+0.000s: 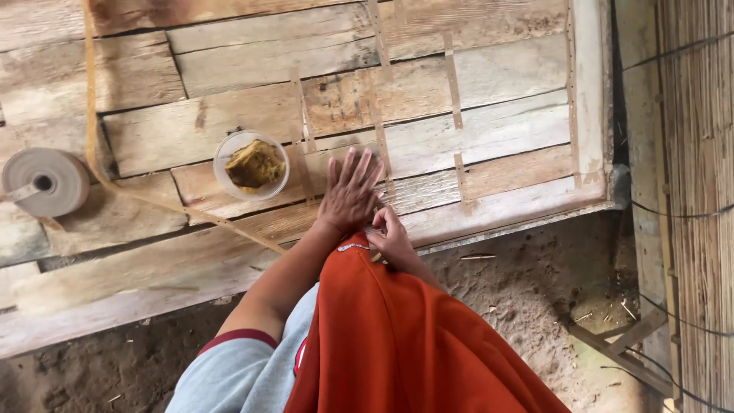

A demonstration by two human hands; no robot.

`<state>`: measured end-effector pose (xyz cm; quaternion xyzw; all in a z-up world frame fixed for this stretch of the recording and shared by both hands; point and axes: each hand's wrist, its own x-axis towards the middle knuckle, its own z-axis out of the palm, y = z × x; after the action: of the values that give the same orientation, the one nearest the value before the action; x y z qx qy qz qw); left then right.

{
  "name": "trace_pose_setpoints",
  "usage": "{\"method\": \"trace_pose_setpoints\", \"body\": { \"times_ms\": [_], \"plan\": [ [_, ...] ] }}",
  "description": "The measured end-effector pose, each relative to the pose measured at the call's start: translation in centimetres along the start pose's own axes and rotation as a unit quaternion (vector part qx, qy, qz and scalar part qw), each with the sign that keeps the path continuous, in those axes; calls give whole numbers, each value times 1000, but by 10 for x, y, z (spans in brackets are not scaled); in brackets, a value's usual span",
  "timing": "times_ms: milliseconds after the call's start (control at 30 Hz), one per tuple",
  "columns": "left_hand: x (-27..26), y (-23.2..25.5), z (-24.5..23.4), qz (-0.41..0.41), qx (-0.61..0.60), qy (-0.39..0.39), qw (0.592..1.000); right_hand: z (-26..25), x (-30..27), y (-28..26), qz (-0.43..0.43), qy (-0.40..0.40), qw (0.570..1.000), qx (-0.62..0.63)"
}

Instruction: The person repeatedly dips a perforated wooden strip into a container of brown paste and applies the paste to the surface of a wooden board. The person presses the strip onto the board and smooths it with their hands. The process is repeated multiple times across different sections of the board.

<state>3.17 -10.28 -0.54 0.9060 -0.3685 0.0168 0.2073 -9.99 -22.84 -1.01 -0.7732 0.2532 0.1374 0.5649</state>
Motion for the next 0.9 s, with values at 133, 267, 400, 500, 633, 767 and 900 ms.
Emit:
{"method": "trace_pose_setpoints", "body": {
  "times_ms": [133,267,400,500,633,767,900],
  "plan": [
    [0,-6,7,-2,-2,21,1000,-2,-1,-9,-31,1,999,29],
    [-6,-38,47,23,-91,47,994,-10,-17,-44,-82,1,986,145],
    [-15,-41,-7,-85,-369,128,917,-16,-44,-103,-96,18,971,217],
    [-32,-37,-59,-179,-493,185,831,-17,-40,-111,-135,13,968,211],
    [-61,-38,-25,-258,-485,100,830,-8,-39,-126,-194,-1,967,163],
    [-77,-49,12,-203,-287,162,922,0,-34,-122,-178,42,983,-19],
    [-61,-32,-24,-199,-449,250,834,5,-30,-95,-96,60,992,-59]
  ]
}}
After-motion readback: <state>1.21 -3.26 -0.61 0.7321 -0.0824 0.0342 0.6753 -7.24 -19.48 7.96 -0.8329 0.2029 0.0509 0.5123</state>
